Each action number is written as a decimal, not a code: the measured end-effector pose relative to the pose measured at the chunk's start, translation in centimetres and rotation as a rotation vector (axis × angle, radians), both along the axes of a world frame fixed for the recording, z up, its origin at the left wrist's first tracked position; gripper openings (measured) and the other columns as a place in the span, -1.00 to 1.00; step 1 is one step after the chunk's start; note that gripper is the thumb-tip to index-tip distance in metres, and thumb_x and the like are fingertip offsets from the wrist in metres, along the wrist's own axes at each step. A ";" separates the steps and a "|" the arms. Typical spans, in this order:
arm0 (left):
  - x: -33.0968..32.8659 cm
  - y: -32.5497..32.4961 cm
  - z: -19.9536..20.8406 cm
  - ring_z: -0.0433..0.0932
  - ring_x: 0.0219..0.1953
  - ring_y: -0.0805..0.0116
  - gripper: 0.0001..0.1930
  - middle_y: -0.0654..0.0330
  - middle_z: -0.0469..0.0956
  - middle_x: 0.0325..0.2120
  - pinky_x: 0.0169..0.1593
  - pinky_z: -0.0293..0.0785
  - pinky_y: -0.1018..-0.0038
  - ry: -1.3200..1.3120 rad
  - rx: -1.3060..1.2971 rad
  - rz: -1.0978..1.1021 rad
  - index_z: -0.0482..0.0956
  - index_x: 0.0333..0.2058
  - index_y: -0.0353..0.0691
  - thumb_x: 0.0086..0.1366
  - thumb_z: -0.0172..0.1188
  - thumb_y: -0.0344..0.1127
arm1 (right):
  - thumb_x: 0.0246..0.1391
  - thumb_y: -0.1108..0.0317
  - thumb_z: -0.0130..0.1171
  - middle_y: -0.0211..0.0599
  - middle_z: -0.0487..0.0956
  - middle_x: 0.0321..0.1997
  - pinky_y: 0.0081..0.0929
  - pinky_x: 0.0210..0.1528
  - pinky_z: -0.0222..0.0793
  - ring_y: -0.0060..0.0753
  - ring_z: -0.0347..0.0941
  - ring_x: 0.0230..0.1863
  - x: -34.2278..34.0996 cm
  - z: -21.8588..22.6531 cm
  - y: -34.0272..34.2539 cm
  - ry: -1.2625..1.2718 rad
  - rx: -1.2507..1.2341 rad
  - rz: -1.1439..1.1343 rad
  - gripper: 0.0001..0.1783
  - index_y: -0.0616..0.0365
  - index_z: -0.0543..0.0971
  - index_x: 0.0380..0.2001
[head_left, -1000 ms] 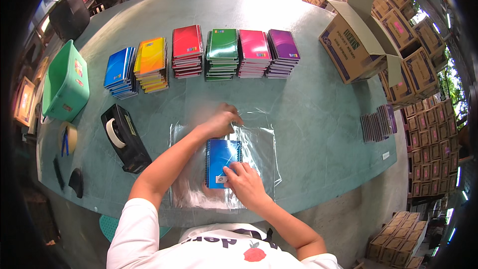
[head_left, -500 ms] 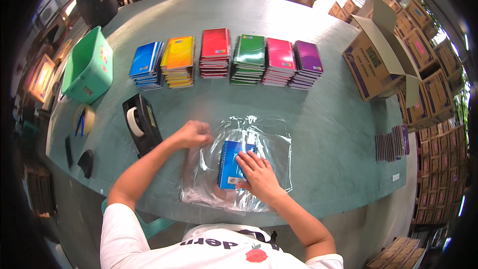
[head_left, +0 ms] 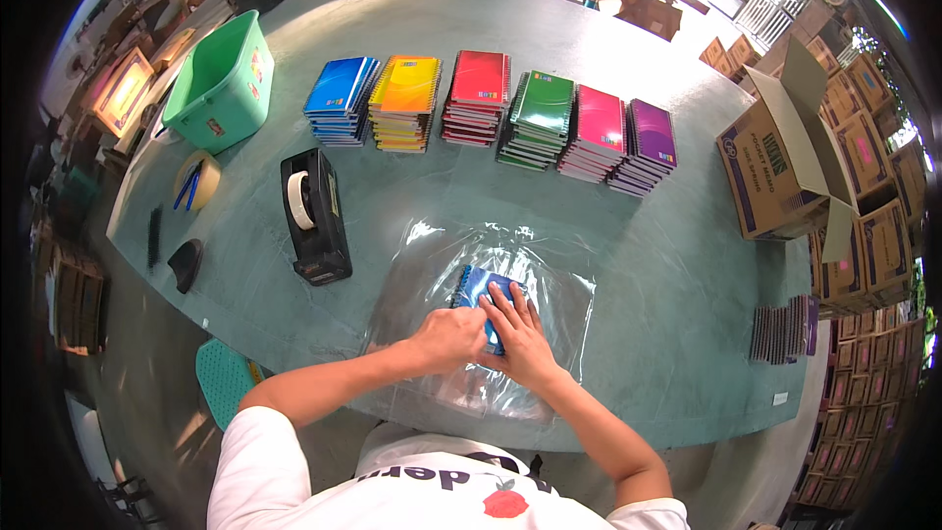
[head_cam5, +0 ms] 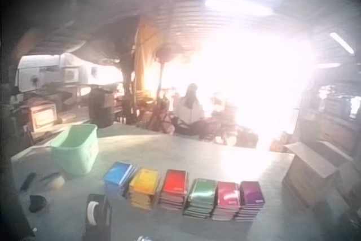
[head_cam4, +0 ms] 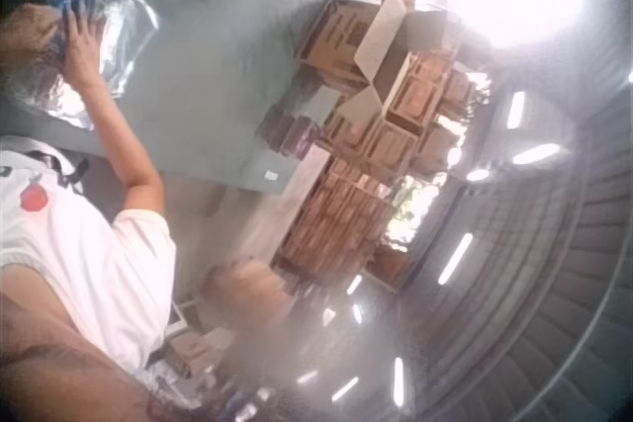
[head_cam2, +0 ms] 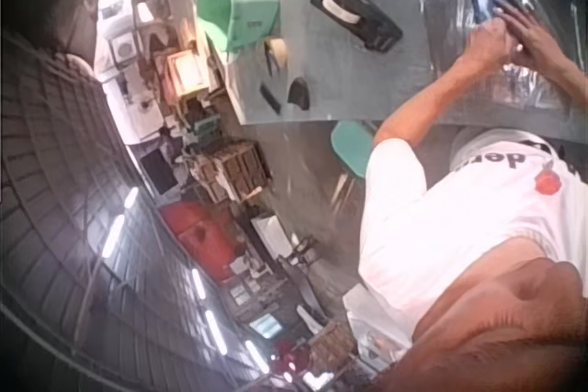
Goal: The person gathers small colorful notebooks from various stacks, aligns them into a single pile, places the pile onto a plastic sheet, and wraps the notebooks by folding and taping the plastic sheet around them.
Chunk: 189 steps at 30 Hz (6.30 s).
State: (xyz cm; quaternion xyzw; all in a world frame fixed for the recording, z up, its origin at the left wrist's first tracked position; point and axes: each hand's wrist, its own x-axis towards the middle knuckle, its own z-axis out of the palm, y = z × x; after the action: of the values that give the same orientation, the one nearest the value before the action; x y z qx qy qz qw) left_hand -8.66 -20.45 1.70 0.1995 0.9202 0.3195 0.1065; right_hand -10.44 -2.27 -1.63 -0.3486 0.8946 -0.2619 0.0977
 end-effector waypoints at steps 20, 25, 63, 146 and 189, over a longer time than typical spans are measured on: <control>-0.2 2.1 -0.8 0.57 -0.40 0.00 -0.79 -0.04 0.51 -0.49 -0.37 0.50 0.17 -0.023 -0.294 -0.066 0.42 -0.39 -0.35 0.06 0.16 -0.32 | -0.36 0.51 0.20 -0.37 0.46 0.01 -0.10 0.10 0.09 -0.12 0.25 0.11 -14.5 3.4 -1.7 0.222 -0.324 0.046 -0.80 0.01 0.57 -0.53; -0.4 2.2 0.2 0.56 -0.39 -0.02 -0.75 -0.04 0.52 -0.50 -0.32 0.48 0.15 -0.114 -0.314 -0.054 0.44 -0.36 -0.39 0.09 0.15 -0.29 | -0.28 0.51 0.19 -0.41 0.49 -0.10 -0.24 -0.01 0.22 -0.24 0.32 -0.02 -8.3 6.8 1.8 0.054 -0.190 0.262 -0.59 -0.04 0.55 -0.24; 1.6 -9.5 3.1 0.52 -0.48 0.20 -0.70 -0.01 0.51 -0.57 -0.34 0.40 0.38 -0.195 0.247 0.423 0.53 -0.42 -0.31 0.24 0.09 -0.13 | -0.18 -0.11 0.26 -0.57 0.40 0.17 0.05 0.23 -0.20 -0.06 0.01 0.31 -1.3 2.2 0.8 0.101 0.029 -0.163 0.03 -0.18 -0.01 0.33; 4.1 -3.4 2.2 0.43 -0.30 0.26 -0.60 0.21 0.43 -0.37 -0.26 0.48 0.45 0.623 0.194 -0.015 0.54 -0.18 -0.30 -0.10 0.25 -0.53 | -0.37 0.34 0.30 -0.50 0.35 -0.20 -0.37 -0.12 0.09 -0.36 0.22 -0.17 5.7 3.4 0.0 0.589 -0.273 -0.280 -0.44 -0.12 0.57 -0.11; 2.8 -3.2 4.6 0.45 -0.21 0.25 -0.71 0.21 0.51 -0.28 -0.13 0.35 0.37 0.689 -0.065 -0.142 0.56 -0.23 -0.25 0.05 0.27 -0.29 | -0.02 0.36 0.16 -0.31 0.53 -0.05 -0.32 0.14 0.23 -0.25 0.36 0.12 3.3 9.7 0.8 0.335 0.004 0.064 -0.70 0.10 0.57 -0.15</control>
State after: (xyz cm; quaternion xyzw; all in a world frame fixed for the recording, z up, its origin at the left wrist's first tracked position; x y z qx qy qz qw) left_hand -5.86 -23.66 6.34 0.3555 0.8956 0.1958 -0.1822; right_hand -7.13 -1.44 8.08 -0.4156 0.8874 -0.1949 -0.0440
